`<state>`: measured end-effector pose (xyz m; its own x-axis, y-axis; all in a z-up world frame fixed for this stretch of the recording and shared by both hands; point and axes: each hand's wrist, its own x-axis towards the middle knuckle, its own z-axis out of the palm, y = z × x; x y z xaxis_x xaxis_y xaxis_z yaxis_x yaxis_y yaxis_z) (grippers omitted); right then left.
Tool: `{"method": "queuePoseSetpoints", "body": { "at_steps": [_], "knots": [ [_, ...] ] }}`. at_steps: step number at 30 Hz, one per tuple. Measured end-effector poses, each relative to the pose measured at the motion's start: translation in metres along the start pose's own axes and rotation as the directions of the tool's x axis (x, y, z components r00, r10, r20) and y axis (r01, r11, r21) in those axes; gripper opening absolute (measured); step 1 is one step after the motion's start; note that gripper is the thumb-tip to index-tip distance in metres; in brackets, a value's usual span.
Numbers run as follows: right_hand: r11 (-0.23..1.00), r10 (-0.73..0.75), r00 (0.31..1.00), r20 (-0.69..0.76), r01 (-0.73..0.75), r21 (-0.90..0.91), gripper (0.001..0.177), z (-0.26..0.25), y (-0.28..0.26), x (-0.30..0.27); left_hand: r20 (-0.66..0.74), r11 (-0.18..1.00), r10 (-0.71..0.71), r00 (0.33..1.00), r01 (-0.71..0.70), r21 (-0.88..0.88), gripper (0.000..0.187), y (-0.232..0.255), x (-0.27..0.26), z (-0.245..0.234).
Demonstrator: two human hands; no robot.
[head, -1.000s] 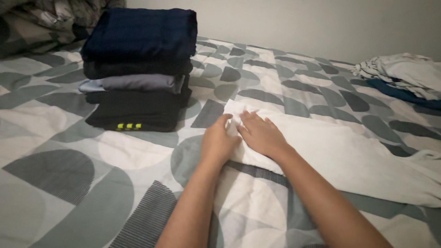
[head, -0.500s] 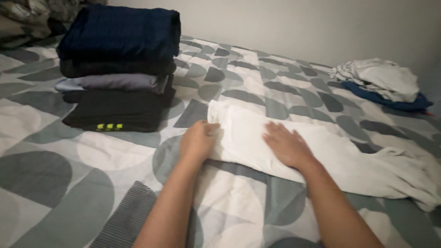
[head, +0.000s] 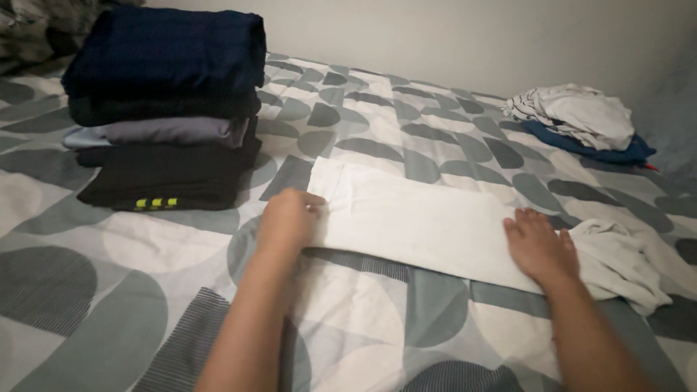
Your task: The person folds a white t-shirt and a white tank top on a bed, smoothing and aligning each piece before stacking them. The person then picks up a striped button-up shirt, lays it flat, and begins folding it.
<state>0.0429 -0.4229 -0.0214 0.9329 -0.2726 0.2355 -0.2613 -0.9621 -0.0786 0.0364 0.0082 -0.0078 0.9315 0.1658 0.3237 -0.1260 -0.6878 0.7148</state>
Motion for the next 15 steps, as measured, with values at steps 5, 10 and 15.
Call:
{"method": "queuePoseSetpoints", "body": {
  "at_steps": [5, 10, 15],
  "knots": [
    [0.932, -0.33, 0.934, -0.137, 0.346, 0.109, 0.054, 0.005, -0.091, -0.027, -0.097, 0.895, 0.33, 0.939, -0.278, 0.348, 0.026, 0.038, -0.011, 0.024],
    [0.845, -0.53, 0.847, 0.042, 0.523, 0.111, 0.058, 0.007, -0.153, -0.065, 0.183, 0.8, 0.527, 0.83, -0.557, 0.224, 0.054, 0.047, -0.036, 0.065],
    [0.932, -0.352, 0.932, 0.09, 0.34, 0.12, 0.061, -0.005, -0.095, -0.059, 0.429, 0.847, 0.272, 0.861, -0.426, 0.319, 0.072, 0.029, -0.023, 0.059]
  ]
}}
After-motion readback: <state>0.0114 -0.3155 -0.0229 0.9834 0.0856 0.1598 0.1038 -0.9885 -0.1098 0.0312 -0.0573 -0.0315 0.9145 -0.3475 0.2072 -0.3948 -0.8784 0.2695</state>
